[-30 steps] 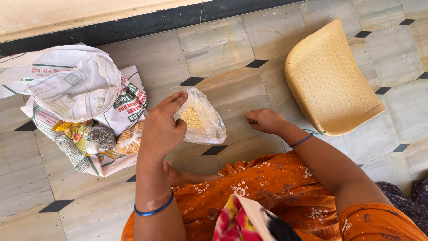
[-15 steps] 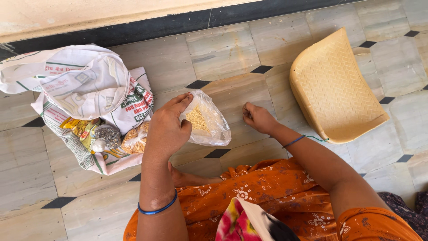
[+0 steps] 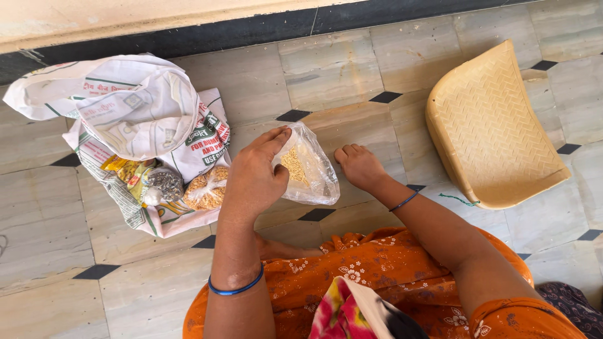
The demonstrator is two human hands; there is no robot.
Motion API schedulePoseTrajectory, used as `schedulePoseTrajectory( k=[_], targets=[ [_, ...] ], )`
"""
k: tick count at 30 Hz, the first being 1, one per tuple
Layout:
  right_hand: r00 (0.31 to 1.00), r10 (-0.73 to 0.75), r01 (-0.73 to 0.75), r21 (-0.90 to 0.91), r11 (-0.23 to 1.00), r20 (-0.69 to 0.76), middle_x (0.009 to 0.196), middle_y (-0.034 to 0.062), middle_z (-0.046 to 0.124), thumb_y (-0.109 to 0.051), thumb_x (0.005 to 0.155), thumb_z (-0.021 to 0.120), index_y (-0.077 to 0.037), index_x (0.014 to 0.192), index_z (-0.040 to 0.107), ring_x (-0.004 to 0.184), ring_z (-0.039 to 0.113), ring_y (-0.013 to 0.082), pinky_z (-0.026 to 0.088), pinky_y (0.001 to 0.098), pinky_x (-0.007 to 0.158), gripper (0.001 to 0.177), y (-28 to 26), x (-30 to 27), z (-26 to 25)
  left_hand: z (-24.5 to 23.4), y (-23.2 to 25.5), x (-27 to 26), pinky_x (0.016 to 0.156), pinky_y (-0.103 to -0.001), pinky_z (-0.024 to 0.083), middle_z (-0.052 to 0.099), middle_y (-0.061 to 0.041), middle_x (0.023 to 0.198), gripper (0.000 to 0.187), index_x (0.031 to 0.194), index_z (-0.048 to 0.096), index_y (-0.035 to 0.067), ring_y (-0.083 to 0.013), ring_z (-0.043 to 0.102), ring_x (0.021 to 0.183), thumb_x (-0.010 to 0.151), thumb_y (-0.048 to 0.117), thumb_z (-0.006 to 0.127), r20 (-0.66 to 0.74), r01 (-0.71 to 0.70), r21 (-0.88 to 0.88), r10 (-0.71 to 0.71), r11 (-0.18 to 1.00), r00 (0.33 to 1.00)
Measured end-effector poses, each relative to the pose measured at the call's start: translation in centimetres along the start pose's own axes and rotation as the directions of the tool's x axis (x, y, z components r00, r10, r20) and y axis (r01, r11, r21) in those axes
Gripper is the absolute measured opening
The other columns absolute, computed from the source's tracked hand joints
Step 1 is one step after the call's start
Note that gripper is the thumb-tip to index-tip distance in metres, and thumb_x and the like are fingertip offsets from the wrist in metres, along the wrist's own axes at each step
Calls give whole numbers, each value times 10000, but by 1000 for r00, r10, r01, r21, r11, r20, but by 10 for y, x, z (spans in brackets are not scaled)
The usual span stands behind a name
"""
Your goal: The person sits on the floor and sifts grains in a woven tray, picking out debris by hand. They then pour the grains into a plastic bag and tie it closed.
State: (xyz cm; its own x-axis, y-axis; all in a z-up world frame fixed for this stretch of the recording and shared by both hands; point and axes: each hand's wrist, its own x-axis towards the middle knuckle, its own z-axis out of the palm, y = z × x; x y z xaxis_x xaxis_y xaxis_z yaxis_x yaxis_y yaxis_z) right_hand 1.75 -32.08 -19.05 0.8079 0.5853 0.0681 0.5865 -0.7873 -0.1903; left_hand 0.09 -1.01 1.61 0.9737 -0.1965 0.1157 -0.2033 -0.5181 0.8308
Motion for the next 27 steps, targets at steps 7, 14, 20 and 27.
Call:
schedulePoseTrajectory(
  k=[7,14,20,27],
  targets=[
    [899,434,-404,486,775,55,903,135,619,38,895,605,-30,1066,513,834,602,257,507,400,743,205,10,6,-25,-4,-1,-3,882,-392,558,642,-144,1387,634,1309,658,19,-351,699,1056,682,-63,615,12,1,-3,-1,1000,1000],
    [954,198,118,888,445,-226,1035,61,620,86,994,618,-60,1156,470,925,607,76,539,266,813,263,-61,28,-136,-2,-3,-1,893,-405,550,643,-116,1384,658,1306,669,46,-346,686,1078,658,-59,619,28,4,18,-4,1000,1000],
    [963,9,152,571,806,-269,933,82,731,-19,922,756,-25,1023,702,843,719,171,574,287,741,115,-123,66,-182,-5,0,-3,876,-400,552,632,-103,1406,669,1307,665,55,-340,698,1041,649,-53,618,49,45,16,-45,999,998],
    [954,237,-96,561,822,-183,943,89,730,-33,924,743,-32,1025,722,789,725,149,600,301,695,104,-78,35,-169,-4,-6,-4,917,-403,545,646,-116,1389,653,1304,675,36,-357,682,1108,659,-55,625,5,-40,29,39,999,999]
  ],
)
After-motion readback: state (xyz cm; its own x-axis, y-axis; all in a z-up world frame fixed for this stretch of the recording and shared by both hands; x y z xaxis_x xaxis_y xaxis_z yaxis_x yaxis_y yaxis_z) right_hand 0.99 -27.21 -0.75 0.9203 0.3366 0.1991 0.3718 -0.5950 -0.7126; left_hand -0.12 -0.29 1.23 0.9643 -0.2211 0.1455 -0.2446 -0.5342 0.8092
